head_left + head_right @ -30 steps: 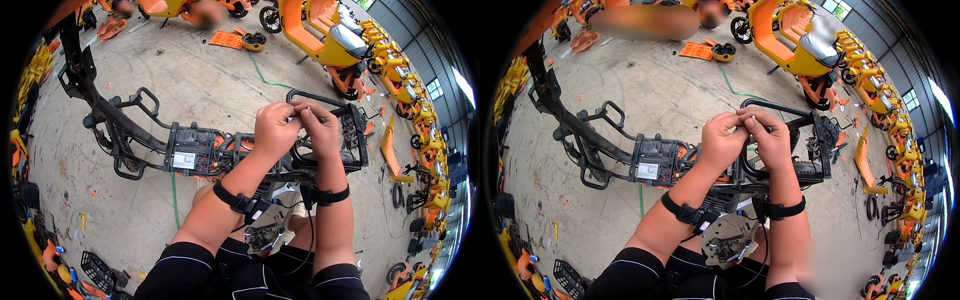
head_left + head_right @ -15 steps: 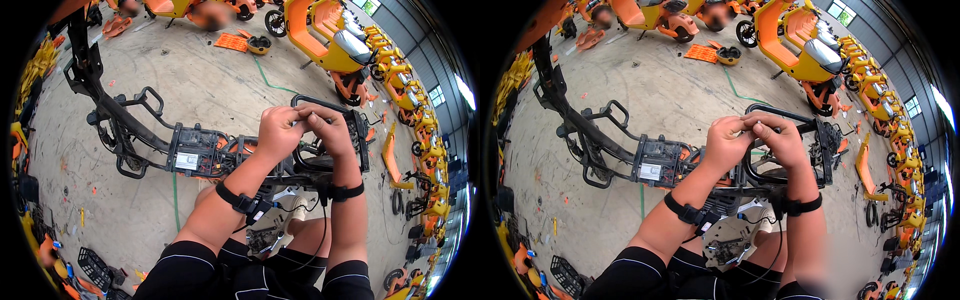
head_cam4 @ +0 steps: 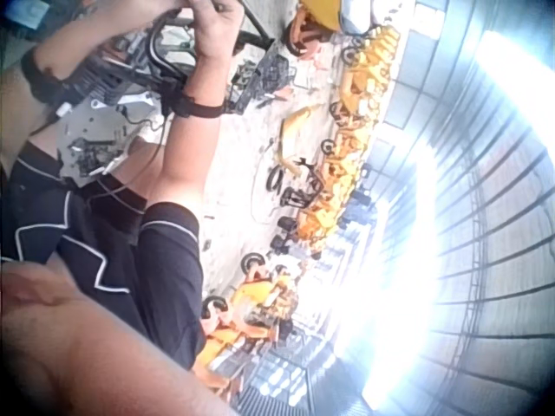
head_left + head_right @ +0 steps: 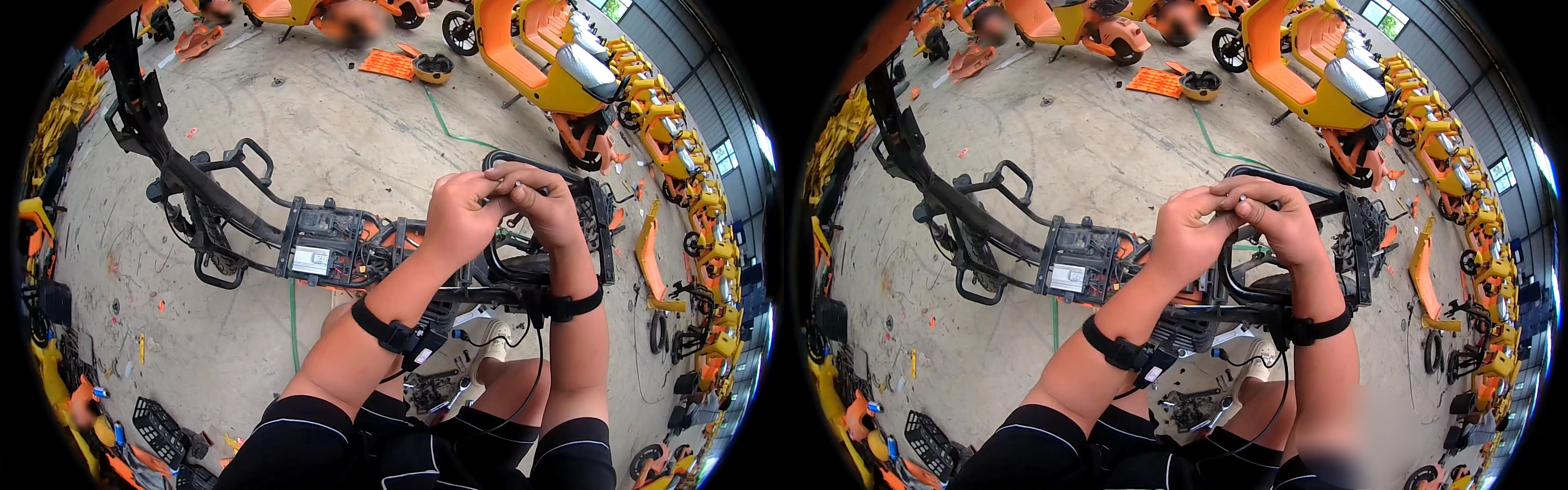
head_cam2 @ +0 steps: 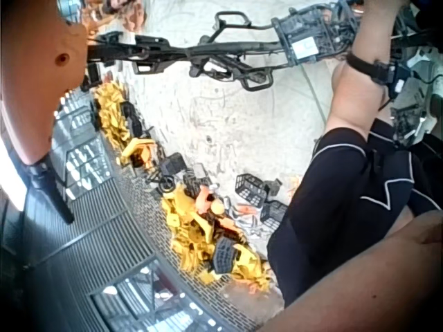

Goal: The person assembles a metal bracket and wiring onto a scooter frame by hand and uses a wrench to tighten the bolts while sitting on the floor.

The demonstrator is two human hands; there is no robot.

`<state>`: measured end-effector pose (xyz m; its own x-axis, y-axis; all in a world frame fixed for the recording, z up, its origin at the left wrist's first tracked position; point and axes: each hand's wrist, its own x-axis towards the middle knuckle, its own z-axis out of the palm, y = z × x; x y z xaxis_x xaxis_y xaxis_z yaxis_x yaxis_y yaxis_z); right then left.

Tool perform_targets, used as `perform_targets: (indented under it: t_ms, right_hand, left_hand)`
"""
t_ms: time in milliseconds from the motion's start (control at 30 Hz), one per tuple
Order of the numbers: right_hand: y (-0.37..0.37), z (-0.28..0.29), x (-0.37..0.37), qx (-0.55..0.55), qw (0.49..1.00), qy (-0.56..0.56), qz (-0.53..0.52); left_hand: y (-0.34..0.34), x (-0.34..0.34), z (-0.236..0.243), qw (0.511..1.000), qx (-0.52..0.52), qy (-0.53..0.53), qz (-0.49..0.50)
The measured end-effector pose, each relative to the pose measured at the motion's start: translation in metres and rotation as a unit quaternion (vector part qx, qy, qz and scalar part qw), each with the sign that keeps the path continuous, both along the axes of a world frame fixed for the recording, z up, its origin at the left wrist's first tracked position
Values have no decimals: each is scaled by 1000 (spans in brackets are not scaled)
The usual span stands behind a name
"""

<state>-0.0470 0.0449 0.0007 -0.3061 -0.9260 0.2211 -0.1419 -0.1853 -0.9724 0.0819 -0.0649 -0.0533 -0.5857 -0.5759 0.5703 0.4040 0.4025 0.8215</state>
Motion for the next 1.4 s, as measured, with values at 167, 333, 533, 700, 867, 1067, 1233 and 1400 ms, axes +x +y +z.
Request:
perform_targets:
  t_ms: [167,333,533,700,867,1067,1233,1400]
  right_hand:
    - [2,1,4,-20,998,48,-36]
    - [1,0,26,-29,988,75,-135]
    - [-12,-14,72,-90,913,158,-366]
    - [-22,-20,79,-112,892,164,-405]
    - [7,-6,28,-16,984,59,-168]
    - [6,-7,18,-31,995,-51,-74]
    - [5,-9,19,-29,994,-27,-99]
    - [4,-12,18,-41,992,3,-123]
  left_hand:
    - [-5,1,5,999,5,-28,-43]
    - [-13,3,5,995,12,-47,-89]
    - [-17,1,3,985,66,-29,-154]
    - [-21,3,-2,984,43,-45,-168]
    - [-15,4,-1,994,-54,-21,-97]
    - [-10,1,-2,997,-32,-25,-64]
    - [6,-1,-3,997,-55,5,55]
    - [12,-5,-2,989,-72,62,115]
